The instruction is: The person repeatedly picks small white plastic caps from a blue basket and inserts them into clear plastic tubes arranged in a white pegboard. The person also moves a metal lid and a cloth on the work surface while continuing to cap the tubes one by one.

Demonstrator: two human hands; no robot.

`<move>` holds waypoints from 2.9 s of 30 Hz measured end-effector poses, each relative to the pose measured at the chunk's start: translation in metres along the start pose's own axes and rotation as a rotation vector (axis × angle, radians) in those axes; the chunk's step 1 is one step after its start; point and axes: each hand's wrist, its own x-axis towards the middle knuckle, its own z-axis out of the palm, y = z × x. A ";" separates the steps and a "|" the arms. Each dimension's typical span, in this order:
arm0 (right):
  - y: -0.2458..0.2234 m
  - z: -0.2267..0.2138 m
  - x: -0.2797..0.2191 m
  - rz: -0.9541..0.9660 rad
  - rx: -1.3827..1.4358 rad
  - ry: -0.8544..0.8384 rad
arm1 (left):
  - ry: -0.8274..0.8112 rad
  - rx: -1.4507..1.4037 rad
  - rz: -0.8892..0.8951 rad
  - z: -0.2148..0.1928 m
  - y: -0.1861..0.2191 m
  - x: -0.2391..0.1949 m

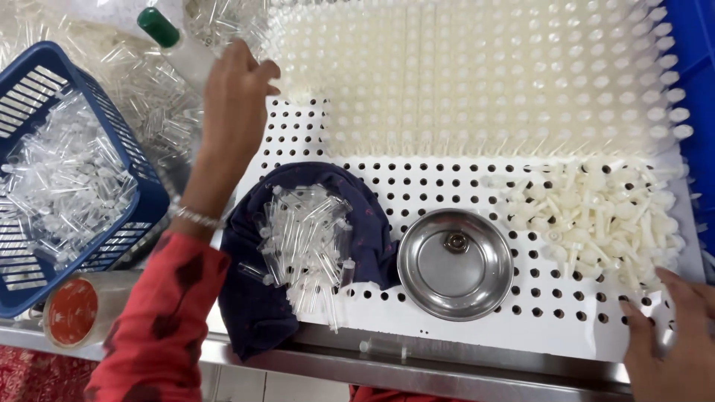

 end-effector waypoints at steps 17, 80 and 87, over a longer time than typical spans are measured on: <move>-0.012 -0.003 0.000 -0.051 -0.228 -0.060 | -0.293 -0.162 -0.062 -0.053 0.050 -0.003; -0.085 -0.009 -0.024 0.493 0.966 -1.047 | -0.638 -1.440 0.152 -0.127 0.271 -0.070; -0.075 -0.002 -0.035 0.469 1.212 -1.249 | -0.701 -1.540 0.074 -0.137 0.248 -0.053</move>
